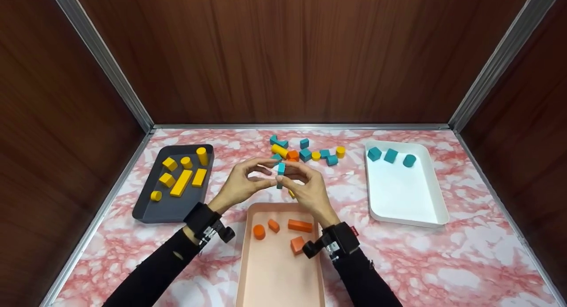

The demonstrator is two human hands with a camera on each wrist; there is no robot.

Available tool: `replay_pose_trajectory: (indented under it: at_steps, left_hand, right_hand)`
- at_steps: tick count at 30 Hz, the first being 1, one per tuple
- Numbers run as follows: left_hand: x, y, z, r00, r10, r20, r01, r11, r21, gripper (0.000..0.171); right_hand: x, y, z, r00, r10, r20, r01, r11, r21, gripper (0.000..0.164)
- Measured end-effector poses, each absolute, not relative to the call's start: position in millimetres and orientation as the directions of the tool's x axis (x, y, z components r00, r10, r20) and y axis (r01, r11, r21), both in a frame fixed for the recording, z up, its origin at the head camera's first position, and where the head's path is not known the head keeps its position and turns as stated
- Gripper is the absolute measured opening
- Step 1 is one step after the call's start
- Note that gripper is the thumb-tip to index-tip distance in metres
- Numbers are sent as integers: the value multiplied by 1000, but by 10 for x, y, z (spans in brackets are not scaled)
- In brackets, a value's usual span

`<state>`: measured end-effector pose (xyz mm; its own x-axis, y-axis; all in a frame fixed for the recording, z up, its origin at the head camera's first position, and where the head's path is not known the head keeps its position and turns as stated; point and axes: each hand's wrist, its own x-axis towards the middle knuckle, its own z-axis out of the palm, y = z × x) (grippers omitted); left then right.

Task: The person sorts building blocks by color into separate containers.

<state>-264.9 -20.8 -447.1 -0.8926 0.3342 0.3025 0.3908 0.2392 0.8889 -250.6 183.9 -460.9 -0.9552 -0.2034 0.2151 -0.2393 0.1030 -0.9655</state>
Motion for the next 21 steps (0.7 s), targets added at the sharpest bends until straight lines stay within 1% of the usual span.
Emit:
replay_pose_trajectory:
  at_steps: [3,5,8,10,12,14,15,21]
  left_hand:
    - [-2654,-316,-4526,-930,321,180,312,428,848,39]
    - [-2652,-382,-4585,-952,300,55,227,578,783,38]
    - [-2649,-435,-4678,-954,270,-129,122,745,656,39]
    - [-2645,-440,-4738,-945,266,-191,110,808,579,33]
    - [-2640,-429,-4788,-939,276,-204,132,839,528,21]
    - [-2639,-396,-4841,-938,293,-187,166,849,501,8]
    - [-2638,-376,-4864,-937,298,-179,177,852,493,6]
    - [-2639,-247,-4955,-953,263,-150,168,871,462,17]
  right_hand:
    - [-2526,1897,-4589,-940,-201,275,-318,227,-921,43]
    - [-2539,1938,-4560,-930,-199,308,-355,274,-894,41]
    - [-2568,2018,-4498,-920,-190,344,-388,307,-869,40]
    - [-2597,2080,-4451,-915,-185,359,-403,339,-850,40]
    - [-2637,2148,-4405,-911,-174,374,-412,395,-821,40]
    - [-2694,2240,-4364,-904,-164,395,-424,454,-784,39]
    - [-2725,2293,-4342,-901,-158,404,-428,473,-770,39]
    - [-2932,2720,-4189,-890,-97,445,-417,567,-710,36]
